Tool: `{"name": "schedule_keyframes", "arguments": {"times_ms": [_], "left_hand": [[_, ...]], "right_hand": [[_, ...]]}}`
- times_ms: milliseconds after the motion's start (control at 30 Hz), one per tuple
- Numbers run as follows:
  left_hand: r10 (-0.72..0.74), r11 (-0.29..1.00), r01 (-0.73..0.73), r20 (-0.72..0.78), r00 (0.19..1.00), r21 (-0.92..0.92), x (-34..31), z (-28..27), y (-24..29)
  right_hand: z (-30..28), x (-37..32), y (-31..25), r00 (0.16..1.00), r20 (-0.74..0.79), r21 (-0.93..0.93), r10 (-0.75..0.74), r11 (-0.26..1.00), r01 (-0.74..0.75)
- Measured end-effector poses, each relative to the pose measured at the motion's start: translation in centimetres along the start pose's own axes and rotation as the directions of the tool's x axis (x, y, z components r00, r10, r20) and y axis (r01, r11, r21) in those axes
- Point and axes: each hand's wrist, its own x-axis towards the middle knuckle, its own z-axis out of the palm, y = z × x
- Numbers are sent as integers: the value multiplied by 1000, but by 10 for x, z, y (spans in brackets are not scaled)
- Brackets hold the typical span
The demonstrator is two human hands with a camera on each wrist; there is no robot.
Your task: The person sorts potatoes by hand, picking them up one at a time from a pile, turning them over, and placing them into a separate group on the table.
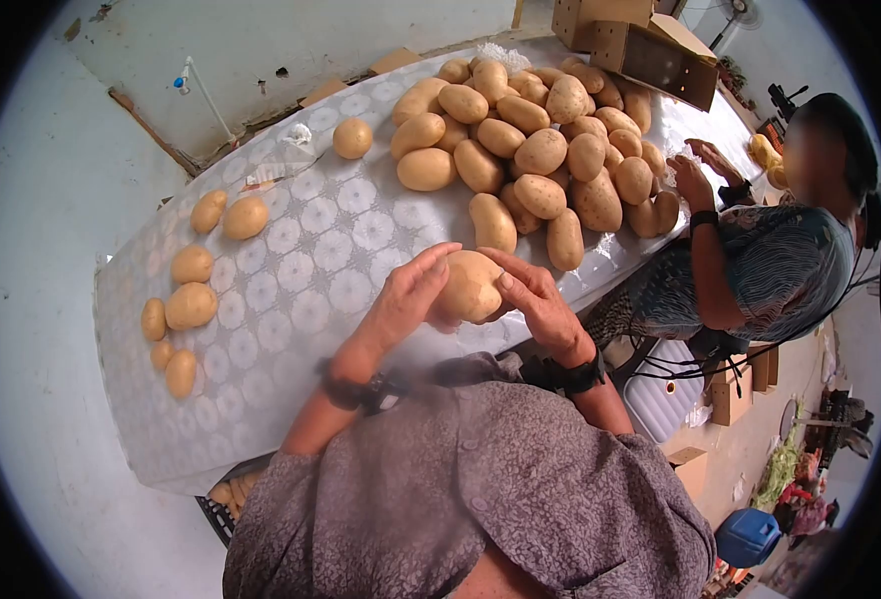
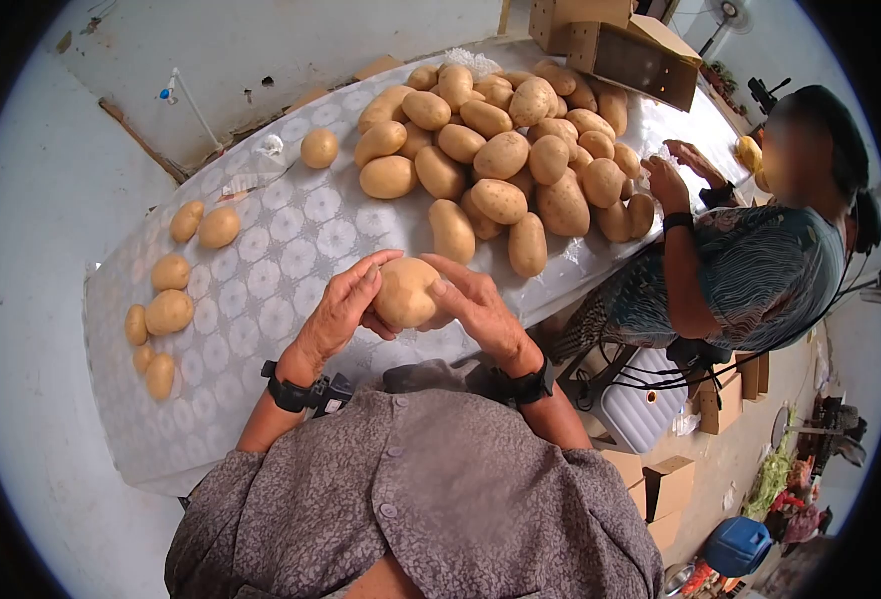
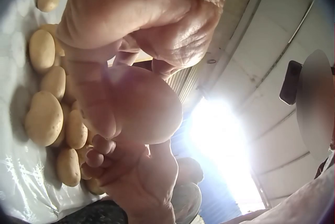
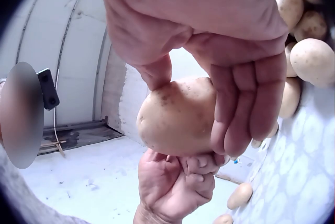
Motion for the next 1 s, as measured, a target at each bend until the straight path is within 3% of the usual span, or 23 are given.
{"name": "schedule_keyframes", "arguments": {"times_ms": [33, 267, 433, 667, 767, 833, 967, 1000], "left_hand": [[56, 998, -56, -20, 998, 31, 1, 0, -2], [57, 998, -57, -18, 998, 12, -1, 2, 8], [145, 988, -144, -24, 989, 54, -2, 4, 8], [129, 991, -126, -65, 990, 42, -6, 7, 8], [164, 982, -155, -78, 983, 109, -6, 9, 7], [266, 950, -254, -40, 963, 182, -4, 9, 2], [319, 929, -305, -37, 947, 209, -3, 8, 1], [388, 899, -373, -20, 921, 230, -2, 8, 3]], "right_hand": [[-1, 1, 2, 1000, -6, -42, -8, 999, 8], [3, 1, -1, 1000, -13, 58, -22, 998, 23], [6, 1, 1, 996, -41, 71, -83, 994, 86], [4, 1, 4, 998, -39, 175, -52, 983, 58], [4, 1, 0, 998, -28, 146, -62, 987, 66], [5, -1, -4, 988, -49, -47, -144, 989, 141], [9, -4, -2, 984, -64, -61, -164, 985, 160], [10, -4, -2, 979, -79, -118, -190, 977, 180]]}}
